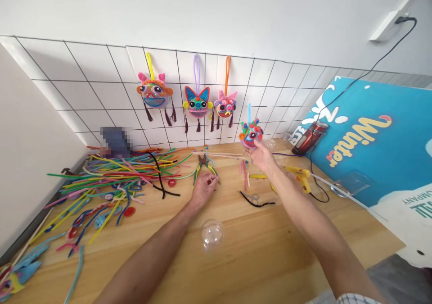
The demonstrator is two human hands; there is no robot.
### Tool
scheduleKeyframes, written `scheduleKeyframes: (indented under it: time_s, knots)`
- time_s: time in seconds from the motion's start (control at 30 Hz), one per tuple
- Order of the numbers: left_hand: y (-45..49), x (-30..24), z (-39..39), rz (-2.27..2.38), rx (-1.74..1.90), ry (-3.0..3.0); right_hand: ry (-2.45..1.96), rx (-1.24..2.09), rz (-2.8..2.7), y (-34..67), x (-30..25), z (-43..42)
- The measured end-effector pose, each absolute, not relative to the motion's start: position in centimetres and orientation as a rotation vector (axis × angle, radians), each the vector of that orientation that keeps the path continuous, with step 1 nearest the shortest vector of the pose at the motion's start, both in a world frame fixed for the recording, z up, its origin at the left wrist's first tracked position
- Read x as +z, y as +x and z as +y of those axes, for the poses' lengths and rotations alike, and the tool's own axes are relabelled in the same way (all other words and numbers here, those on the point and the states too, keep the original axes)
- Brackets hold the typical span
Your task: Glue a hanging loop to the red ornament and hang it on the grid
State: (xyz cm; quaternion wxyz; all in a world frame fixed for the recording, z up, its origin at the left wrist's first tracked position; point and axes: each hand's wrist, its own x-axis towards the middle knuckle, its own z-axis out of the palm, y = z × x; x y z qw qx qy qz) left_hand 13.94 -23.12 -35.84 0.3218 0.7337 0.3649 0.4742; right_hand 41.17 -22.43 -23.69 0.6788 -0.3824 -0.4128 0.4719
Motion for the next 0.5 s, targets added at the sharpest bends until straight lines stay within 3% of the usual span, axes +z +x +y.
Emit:
scheduleKeyframes:
  time_s: [0.23, 0.5]
  knots:
    - [14.1, -35.2, -23.7, 0.93, 1.293, 1.945, -0.98, 1.114, -0.994, 38.1, -28.4, -29.5]
    - [13.9, -33.7, -25.0, 0.815, 1.187, 1.936, -1.033, 0.985, -1.014, 36.0, -32.4, -31.4]
